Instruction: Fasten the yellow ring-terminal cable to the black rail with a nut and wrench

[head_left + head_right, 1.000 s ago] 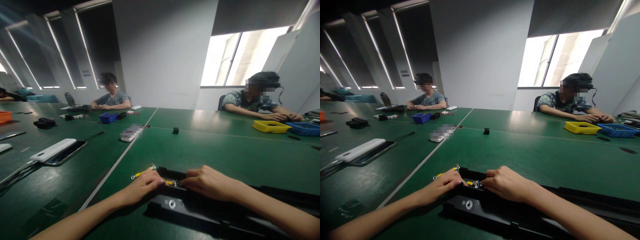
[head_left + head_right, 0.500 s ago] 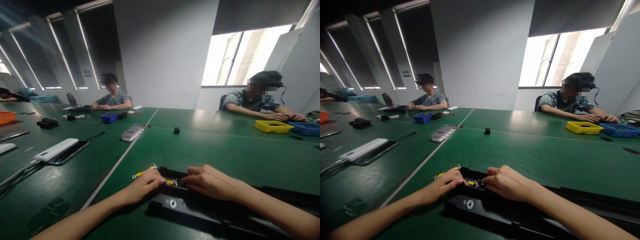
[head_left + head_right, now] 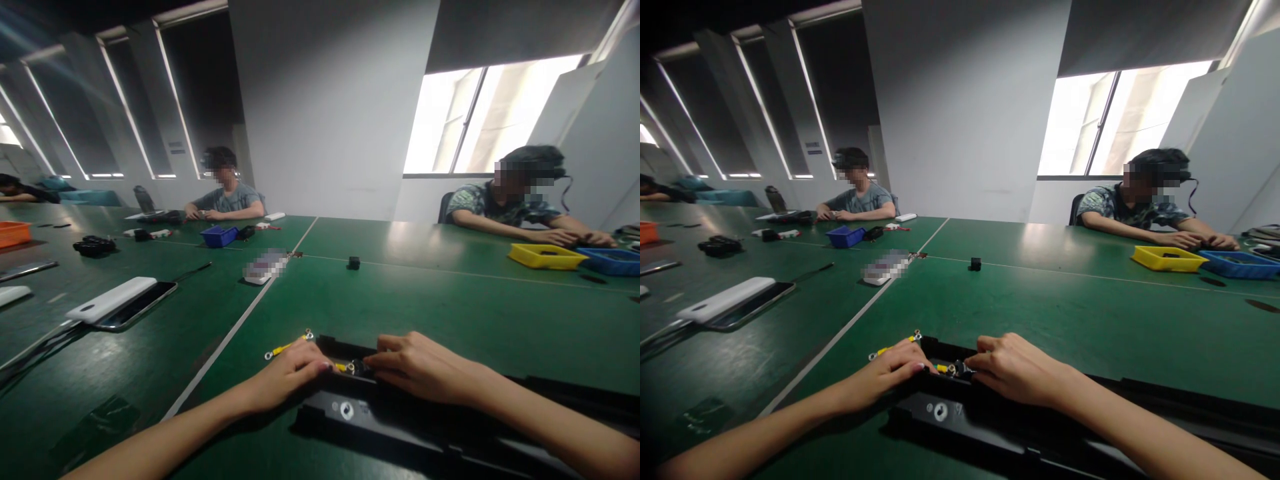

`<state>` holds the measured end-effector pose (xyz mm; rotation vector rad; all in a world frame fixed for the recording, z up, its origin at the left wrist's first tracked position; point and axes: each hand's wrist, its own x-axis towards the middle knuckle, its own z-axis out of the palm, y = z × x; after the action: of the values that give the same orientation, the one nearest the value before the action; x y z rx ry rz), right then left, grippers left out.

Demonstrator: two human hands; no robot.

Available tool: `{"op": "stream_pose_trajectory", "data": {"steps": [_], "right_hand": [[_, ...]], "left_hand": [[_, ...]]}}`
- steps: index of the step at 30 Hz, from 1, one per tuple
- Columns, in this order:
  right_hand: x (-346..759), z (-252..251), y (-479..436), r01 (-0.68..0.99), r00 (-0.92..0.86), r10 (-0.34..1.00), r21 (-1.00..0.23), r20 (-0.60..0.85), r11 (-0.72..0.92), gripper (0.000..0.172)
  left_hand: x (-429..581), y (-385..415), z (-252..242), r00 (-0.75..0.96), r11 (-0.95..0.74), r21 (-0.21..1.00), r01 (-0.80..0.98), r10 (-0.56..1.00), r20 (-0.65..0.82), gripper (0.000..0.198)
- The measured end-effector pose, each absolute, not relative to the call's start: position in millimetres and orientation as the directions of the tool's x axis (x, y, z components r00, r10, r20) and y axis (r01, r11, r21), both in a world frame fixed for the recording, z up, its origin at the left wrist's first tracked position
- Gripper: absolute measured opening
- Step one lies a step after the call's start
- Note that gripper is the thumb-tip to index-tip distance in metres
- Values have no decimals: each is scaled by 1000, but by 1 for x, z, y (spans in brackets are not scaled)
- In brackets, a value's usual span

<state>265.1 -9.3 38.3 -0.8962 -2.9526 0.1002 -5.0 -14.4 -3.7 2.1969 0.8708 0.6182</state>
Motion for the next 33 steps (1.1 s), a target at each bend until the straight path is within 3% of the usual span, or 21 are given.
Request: {"op": "stream_pose_trajectory", "data": {"steps": [9,33], "right_hand": [[265,37,-8,535,-839,543,-123,36,836,28],[266,34,-8,531,-843,535,-78,54,844,27]], "left_hand": [[-4,-15,-1,658,-536,738,409,734,168,47],[-3,-15,-2,660,-537,741,404,732,171,46]]}}
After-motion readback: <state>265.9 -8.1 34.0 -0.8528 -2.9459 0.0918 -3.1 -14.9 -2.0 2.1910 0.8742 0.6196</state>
